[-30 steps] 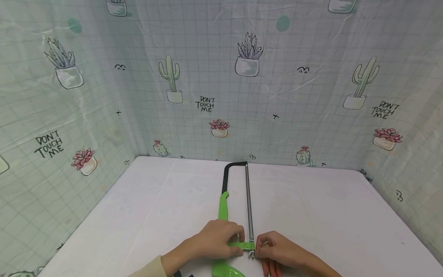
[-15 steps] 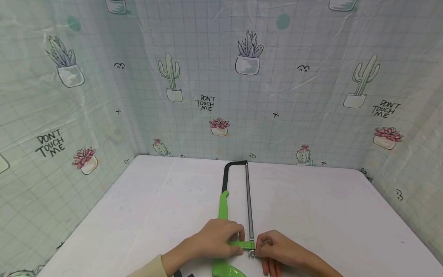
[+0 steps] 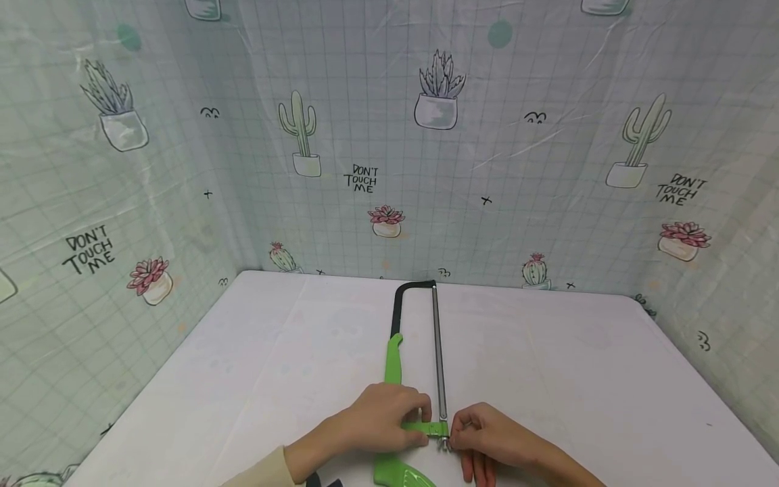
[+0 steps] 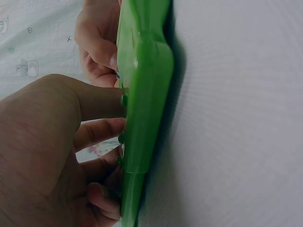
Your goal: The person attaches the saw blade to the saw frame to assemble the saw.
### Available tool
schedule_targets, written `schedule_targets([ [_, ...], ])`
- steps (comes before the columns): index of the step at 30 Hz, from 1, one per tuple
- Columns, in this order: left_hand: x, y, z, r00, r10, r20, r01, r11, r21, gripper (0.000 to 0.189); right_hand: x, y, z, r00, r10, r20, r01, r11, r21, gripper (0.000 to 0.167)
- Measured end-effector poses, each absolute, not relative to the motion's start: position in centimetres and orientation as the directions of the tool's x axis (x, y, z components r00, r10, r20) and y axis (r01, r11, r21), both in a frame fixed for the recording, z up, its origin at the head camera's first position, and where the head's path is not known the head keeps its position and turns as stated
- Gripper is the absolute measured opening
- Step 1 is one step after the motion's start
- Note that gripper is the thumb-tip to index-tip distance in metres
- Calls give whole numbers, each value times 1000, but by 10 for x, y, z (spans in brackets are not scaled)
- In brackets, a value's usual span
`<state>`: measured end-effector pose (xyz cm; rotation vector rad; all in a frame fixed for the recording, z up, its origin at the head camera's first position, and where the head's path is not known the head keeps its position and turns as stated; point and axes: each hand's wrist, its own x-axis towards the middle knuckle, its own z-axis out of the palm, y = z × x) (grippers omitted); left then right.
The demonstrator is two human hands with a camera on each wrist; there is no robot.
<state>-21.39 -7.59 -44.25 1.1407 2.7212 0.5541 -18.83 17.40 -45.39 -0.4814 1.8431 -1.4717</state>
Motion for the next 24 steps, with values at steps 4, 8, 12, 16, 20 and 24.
schedule_targets([
  [4, -215, -76, -443, -700, 714, 19, 665, 642, 381, 15, -189, 174, -454, -670, -682, -293, 137, 274, -952, 15],
  [8, -215, -77, -442, -695, 718, 28, 673, 637, 377, 15, -189, 174, -454, -668, -683, -294, 138, 274, -952, 16],
  [12, -215, -76, -442, -695, 718, 29, 675, 639, 368, 15, -188, 172, -452, -668, -682, -297, 143, 274, -951, 17],
  [16, -216, -76, -443, -695, 719, 26, 674, 638, 371, 15, -188, 170, -451, -680, -663, -313, 146, 296, -944, 20],
  [20, -217, -76, -444, -692, 722, 21, 673, 634, 382, 15, -188, 169, -450, -689, -643, -334, 158, 316, -935, 26],
  [24, -217, -76, -444, -691, 722, 15, 670, 633, 387, 15, -187, 168, -451, -698, -639, -323, 155, 306, -939, 27],
])
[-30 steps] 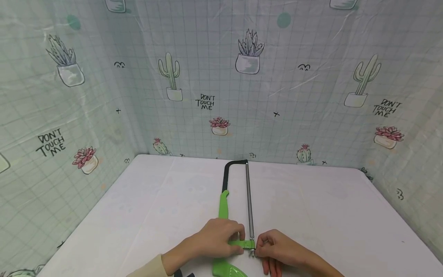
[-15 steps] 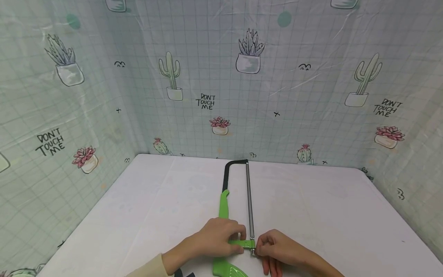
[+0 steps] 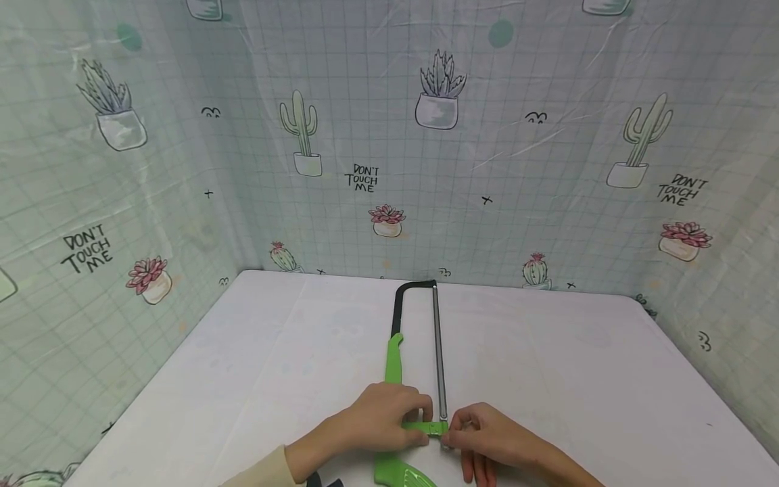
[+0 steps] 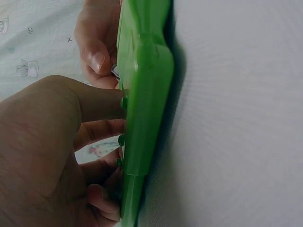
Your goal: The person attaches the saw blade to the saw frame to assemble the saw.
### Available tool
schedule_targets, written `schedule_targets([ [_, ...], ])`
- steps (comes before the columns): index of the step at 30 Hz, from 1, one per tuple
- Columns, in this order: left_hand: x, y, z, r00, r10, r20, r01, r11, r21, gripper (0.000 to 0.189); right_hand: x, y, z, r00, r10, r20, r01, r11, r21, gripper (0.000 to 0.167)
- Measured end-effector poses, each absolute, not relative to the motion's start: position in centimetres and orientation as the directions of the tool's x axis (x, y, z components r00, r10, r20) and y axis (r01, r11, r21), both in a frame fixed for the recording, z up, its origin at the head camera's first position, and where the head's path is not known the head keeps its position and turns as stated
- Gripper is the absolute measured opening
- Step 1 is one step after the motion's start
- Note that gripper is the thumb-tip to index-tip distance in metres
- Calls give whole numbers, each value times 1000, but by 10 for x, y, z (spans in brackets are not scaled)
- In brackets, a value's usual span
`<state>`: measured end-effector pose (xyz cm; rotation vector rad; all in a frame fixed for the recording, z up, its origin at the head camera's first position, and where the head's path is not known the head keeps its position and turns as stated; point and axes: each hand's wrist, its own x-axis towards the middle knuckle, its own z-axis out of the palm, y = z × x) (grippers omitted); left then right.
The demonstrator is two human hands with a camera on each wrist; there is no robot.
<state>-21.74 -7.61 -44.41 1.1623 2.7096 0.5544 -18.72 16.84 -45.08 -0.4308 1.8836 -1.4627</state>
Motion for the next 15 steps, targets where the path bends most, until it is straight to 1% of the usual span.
schedule_targets([
  [5, -216, -76, -443, -696, 718, 5, 662, 639, 391, 15, -185, 167, -453, -725, -618, -304, 135, 305, -943, 27],
  [11, -215, -76, -442, -697, 717, 7, 664, 642, 383, 15, -184, 164, -455, -765, -568, -304, 121, 338, -933, 30],
  [15, -215, -76, -441, -696, 718, 9, 665, 640, 386, 15, -182, 163, -455, -780, -547, -305, 120, 349, -930, 30],
])
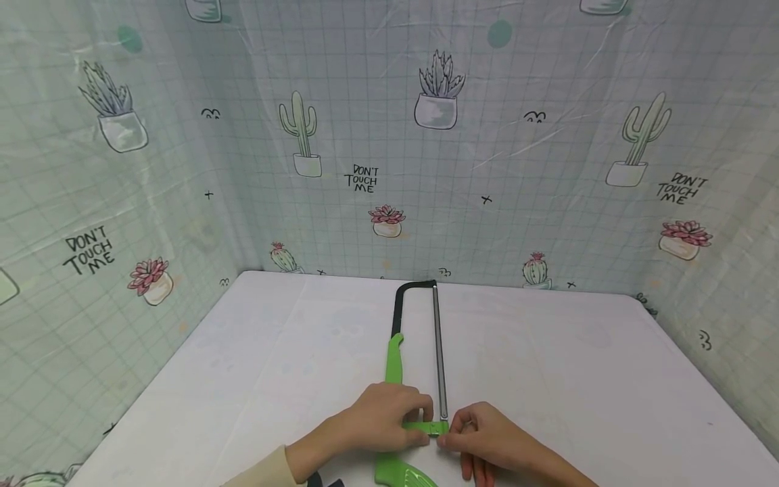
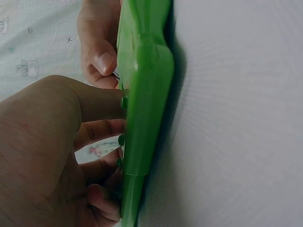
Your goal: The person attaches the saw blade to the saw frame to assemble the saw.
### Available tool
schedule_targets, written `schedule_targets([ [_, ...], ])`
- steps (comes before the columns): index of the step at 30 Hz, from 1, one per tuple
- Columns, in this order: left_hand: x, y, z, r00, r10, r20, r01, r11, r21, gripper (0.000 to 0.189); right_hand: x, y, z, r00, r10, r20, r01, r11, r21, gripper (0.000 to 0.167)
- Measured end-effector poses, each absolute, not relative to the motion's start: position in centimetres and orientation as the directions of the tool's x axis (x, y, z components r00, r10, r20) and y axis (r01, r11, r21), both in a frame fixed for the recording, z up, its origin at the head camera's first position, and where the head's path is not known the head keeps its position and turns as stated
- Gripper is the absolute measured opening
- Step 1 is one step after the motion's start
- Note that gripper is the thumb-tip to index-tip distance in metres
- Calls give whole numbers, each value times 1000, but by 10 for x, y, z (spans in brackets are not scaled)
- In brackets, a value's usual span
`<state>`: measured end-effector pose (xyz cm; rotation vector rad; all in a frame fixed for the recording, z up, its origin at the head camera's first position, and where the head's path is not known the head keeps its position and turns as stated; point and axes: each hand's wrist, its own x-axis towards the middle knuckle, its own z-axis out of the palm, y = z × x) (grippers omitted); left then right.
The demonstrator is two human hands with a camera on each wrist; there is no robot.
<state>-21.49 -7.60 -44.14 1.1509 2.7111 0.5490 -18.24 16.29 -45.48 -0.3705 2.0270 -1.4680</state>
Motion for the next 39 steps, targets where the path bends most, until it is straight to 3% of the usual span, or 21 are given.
schedule_targets([
  [39, -215, -75, -442, -697, 716, 23, 669, 639, 380, 16, -184, 160, -451, -775, -526, -349, 147, 387, -910, 18],
])
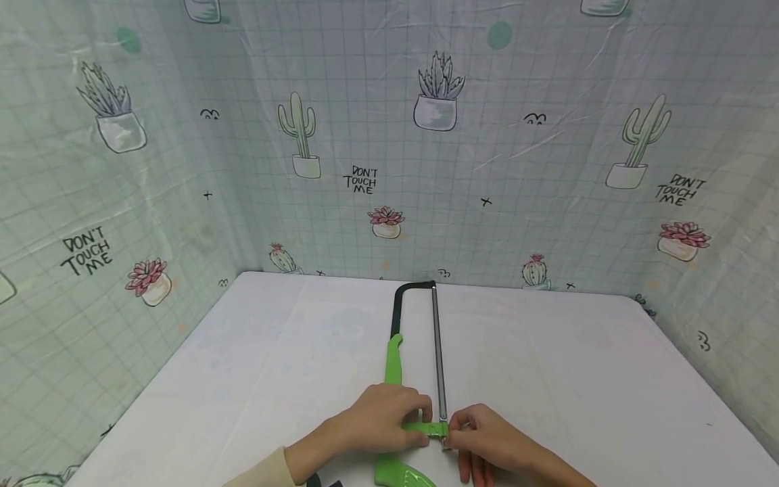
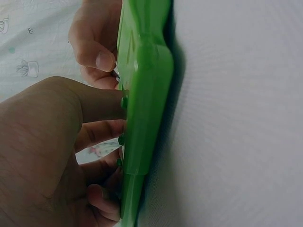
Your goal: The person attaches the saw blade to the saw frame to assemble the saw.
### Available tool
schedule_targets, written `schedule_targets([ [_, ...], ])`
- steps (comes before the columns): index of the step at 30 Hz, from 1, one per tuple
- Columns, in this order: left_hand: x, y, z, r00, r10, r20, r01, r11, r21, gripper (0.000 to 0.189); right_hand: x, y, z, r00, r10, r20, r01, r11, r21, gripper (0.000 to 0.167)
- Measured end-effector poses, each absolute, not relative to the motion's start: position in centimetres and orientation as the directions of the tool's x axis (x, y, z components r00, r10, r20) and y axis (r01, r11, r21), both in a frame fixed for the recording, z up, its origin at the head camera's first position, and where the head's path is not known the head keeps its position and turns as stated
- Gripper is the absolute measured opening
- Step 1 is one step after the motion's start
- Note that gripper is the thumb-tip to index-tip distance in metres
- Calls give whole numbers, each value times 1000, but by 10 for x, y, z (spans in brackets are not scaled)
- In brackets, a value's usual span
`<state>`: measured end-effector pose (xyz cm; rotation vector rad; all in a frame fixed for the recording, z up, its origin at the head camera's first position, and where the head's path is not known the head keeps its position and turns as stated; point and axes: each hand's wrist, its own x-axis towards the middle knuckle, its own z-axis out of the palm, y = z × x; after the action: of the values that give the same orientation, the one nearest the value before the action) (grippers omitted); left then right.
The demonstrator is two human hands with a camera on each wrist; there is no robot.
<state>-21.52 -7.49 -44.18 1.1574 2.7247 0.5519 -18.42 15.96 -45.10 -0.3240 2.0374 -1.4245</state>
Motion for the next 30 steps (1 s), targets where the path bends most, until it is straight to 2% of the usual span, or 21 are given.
schedule_targets([
  [30, -214, -74, -440, -702, 712, 10, 656, 641, 399, 16, -187, 171, -452, -665, -671, -328, 177, 285, -942, 17],
])
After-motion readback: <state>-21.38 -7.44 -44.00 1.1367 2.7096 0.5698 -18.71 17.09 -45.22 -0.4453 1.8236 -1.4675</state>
